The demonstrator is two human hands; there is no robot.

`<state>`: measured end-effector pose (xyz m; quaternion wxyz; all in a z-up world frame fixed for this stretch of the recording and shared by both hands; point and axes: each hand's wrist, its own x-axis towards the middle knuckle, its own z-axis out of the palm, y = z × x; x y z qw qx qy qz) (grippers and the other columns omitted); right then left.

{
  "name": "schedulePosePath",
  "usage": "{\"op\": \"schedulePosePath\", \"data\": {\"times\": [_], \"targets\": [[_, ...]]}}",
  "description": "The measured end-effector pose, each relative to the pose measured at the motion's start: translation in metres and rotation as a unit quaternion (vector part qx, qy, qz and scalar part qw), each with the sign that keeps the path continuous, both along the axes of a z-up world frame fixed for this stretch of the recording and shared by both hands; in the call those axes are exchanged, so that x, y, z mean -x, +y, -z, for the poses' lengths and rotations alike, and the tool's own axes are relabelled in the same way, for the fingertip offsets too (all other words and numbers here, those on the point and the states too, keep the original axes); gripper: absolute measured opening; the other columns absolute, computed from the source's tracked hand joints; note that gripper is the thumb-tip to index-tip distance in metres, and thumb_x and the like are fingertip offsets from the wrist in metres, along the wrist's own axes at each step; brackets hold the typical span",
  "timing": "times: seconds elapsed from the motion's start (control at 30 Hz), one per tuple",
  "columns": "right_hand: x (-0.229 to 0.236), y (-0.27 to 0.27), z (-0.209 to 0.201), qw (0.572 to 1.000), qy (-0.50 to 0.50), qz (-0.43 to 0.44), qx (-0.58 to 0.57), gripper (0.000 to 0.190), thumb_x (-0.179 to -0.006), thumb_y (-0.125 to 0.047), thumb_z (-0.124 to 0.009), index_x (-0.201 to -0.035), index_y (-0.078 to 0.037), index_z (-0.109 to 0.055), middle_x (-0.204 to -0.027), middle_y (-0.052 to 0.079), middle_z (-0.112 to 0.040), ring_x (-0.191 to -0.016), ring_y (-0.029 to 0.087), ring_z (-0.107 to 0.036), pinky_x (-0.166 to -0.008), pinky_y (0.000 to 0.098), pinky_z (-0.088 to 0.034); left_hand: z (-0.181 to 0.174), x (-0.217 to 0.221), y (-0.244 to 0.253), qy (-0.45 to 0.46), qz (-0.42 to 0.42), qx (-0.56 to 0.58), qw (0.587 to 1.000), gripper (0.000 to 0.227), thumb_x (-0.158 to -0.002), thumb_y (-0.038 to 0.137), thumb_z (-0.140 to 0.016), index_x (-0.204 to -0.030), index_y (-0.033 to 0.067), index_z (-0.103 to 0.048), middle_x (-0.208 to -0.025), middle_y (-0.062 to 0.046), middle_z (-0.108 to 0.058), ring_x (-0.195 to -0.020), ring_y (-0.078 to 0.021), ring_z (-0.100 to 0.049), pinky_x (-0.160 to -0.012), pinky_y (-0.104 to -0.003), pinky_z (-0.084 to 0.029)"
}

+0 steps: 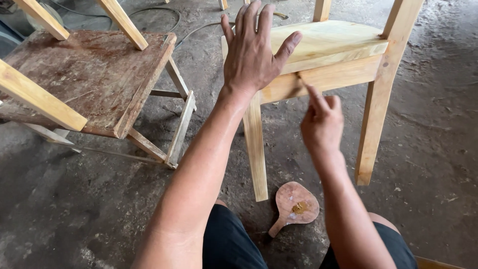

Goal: The person applies filler to joints and edges of a wooden chair using a small blade tool from a wooden paddle, then scoops paste from cans onto the paddle and mixes them together with the tool.

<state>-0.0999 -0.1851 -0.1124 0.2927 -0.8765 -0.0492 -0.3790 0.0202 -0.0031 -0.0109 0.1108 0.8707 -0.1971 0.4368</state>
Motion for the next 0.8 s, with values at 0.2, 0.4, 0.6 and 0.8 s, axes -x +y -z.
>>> {"op": "schedulePosePath", "data": {"times": [0.2, 0.4, 0.6, 0.8], "targets": [[0.002, -0.052, -0.019, 0.985, -0.054, -0.022, 0.164, 0.034, -0.106, -0.005, -0.067, -0.133, -0.025, -0.075, -0.101, 0.008, -0.064, -0.085, 0.020, -0.061, -0.067, 0.0311, -0.055, -0.003, 0.005, -0.002, 0.028, 0.010, -0.017, 0.999, 0.086, -0.101, 0.078, -0.028, -0.140, 0.0053, -0.052, -0.145, -0.024, -0.049, -0.142, -0.0380, -0.045, -0.118, -0.075, -0.017], [-0.022, -0.073, -0.041, 0.935, -0.153, -0.041, 0.317, 0.047, -0.101, 0.002, -0.069, -0.137, -0.028, -0.076, -0.104, 0.005, -0.060, -0.092, 0.019, -0.059, -0.079, 0.0318, -0.056, -0.001, 0.013, -0.002, 0.023, 0.016, -0.028, 0.999, 0.085, -0.102, 0.077, -0.030, -0.140, 0.0043, -0.052, -0.145, -0.026, -0.048, -0.142, -0.0403, -0.044, -0.117, -0.077, -0.014], [-0.034, -0.090, -0.033, 0.950, -0.122, -0.060, 0.281, 0.047, -0.103, 0.000, -0.068, -0.138, -0.031, -0.076, -0.103, 0.004, -0.058, -0.091, 0.018, -0.057, -0.077, 0.0320, -0.054, -0.001, 0.012, -0.005, 0.057, 0.010, -0.034, 0.998, 0.087, -0.098, 0.080, -0.031, -0.138, 0.0055, -0.053, -0.145, -0.025, -0.048, -0.142, -0.0398, -0.043, -0.116, -0.078, -0.014], [-0.008, -0.074, -0.021, 0.959, -0.097, -0.020, 0.265, 0.038, -0.106, -0.006, -0.069, -0.136, -0.029, -0.076, -0.097, 0.009, -0.057, -0.081, 0.019, -0.051, -0.062, 0.0294, -0.048, -0.002, 0.011, -0.002, 0.047, -0.002, -0.048, 0.998, 0.092, -0.098, 0.082, -0.030, -0.140, 0.0034, -0.052, -0.146, -0.026, -0.047, -0.143, -0.0396, -0.041, -0.117, -0.078, -0.013]]}}
